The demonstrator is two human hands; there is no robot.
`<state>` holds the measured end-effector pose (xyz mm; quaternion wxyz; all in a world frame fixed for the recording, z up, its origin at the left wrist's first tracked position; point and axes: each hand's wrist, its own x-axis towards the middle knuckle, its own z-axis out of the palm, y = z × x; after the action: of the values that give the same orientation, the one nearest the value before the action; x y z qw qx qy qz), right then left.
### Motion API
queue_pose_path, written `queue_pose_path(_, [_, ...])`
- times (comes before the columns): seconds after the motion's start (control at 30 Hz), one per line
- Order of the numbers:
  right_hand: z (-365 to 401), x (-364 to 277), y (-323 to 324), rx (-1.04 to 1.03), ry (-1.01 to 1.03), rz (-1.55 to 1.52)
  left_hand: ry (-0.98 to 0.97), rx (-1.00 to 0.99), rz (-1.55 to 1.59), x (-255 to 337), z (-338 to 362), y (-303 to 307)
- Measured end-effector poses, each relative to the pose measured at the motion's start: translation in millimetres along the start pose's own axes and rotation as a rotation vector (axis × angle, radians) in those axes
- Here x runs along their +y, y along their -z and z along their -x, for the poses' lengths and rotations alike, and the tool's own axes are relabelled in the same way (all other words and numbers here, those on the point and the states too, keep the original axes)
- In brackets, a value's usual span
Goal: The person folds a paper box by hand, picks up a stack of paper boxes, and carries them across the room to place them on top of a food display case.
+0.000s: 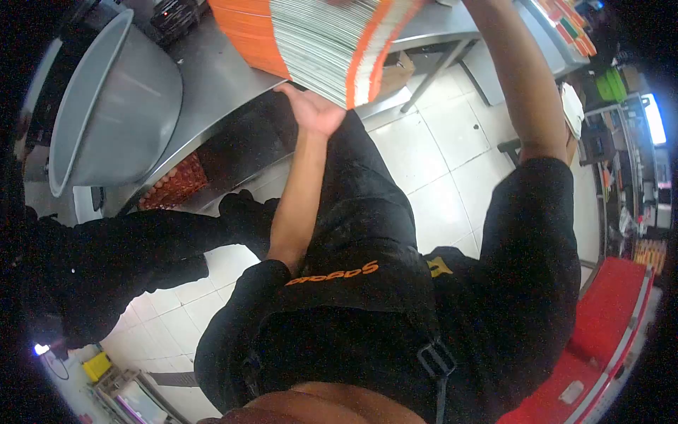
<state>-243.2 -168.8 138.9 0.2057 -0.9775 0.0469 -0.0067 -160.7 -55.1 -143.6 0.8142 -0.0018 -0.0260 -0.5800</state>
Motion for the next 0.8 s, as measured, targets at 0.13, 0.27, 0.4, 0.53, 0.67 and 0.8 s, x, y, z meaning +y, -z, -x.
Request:
queue_pose_path(0.13, [18,-2,-2,0.038,0.024,0.298,0.108,-0.175,0.217,-4,0,1])
queue_pose_path(0.27, [40,13,-15,0.118,-0.047,0.196,0.221,-0.176,0.222,6,3,-5])
queue_pose_path(0.4, [54,-4,-9,0.088,-0.221,0.066,0.26,-0.055,0.111,0,7,-14])
queue_pose_path(0.53, [81,-22,18,0.11,-0.249,-0.053,0.286,0.022,0.121,-4,20,-44])
queue_pose_path(0.67, [140,-34,41,0.254,-0.288,-0.087,0.457,-0.066,0.014,-1,8,-98])
queue_pose_path(0.8, [214,-70,95,0.464,-0.4,-0.106,0.639,-0.122,-0.072,-38,-27,-157])
